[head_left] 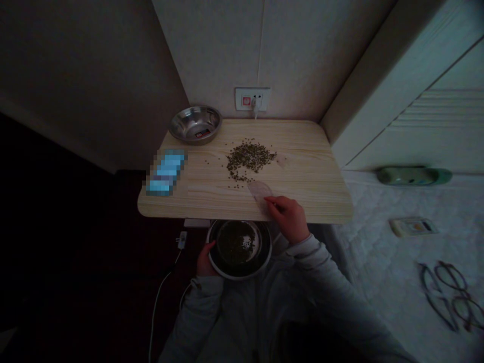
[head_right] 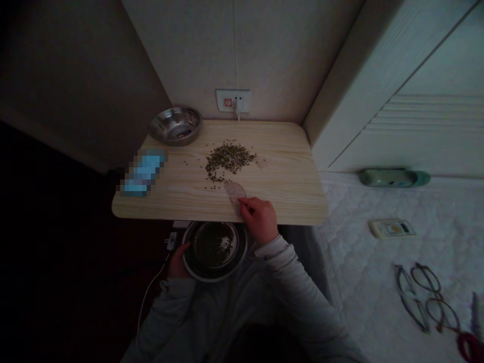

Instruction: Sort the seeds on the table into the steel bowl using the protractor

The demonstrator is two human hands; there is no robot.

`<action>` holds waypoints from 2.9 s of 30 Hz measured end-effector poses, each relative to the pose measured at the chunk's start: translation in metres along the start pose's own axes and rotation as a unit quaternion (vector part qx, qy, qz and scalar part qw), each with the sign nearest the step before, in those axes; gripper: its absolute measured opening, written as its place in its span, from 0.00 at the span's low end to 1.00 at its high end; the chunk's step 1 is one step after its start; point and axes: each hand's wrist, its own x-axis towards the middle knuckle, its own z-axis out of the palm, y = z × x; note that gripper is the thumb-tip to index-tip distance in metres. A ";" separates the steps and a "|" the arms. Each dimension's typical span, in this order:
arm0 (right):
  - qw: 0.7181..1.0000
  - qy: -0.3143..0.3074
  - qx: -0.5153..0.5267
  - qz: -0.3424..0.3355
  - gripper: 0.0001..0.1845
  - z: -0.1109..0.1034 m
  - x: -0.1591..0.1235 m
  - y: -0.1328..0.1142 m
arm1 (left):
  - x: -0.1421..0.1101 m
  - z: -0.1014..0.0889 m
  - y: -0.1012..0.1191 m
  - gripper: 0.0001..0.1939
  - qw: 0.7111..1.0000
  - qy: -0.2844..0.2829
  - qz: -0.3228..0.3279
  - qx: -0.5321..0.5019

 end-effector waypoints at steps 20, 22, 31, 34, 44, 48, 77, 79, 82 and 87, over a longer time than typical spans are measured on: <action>0.987 0.079 0.130 0.055 0.18 -0.025 0.063 0.036 | -0.002 0.003 -0.002 0.09 0.999 -0.015 -0.028 -0.009; 0.989 0.030 0.137 0.037 0.18 -0.012 0.063 0.024 | -0.002 0.004 -0.003 0.10 1.000 -0.016 -0.017 -0.004; 0.995 -0.025 0.099 0.018 0.16 0.023 0.061 0.002 | -0.005 0.000 0.001 0.12 0.999 0.016 0.043 0.021; 0.995 -0.031 0.090 0.018 0.16 0.022 0.060 0.003 | 0.000 -0.001 -0.001 0.13 0.998 0.020 0.050 0.031; 0.992 -0.040 0.116 0.016 0.15 0.021 0.059 0.005 | 0.000 0.008 0.004 0.11 0.998 -0.001 -0.064 -0.023; 0.994 -0.022 0.103 0.021 0.16 0.022 0.059 0.004 | 0.004 0.002 0.003 0.09 0.998 -0.022 -0.053 -0.039; 0.993 -0.064 0.102 0.017 0.15 0.019 0.058 0.003 | -0.002 0.010 0.001 0.12 0.999 0.009 -0.040 -0.021; 0.992 -0.058 0.106 0.019 0.15 0.019 0.058 0.002 | -0.002 0.010 0.001 0.12 0.999 0.011 -0.042 -0.021; 0.993 -0.052 0.106 0.018 0.15 0.018 0.057 0.002 | -0.002 0.010 0.002 0.10 0.998 0.014 -0.057 -0.022; 0.993 -0.055 0.107 0.014 0.14 0.020 0.057 0.003 | -0.003 0.010 0.002 0.10 0.998 0.019 -0.064 -0.021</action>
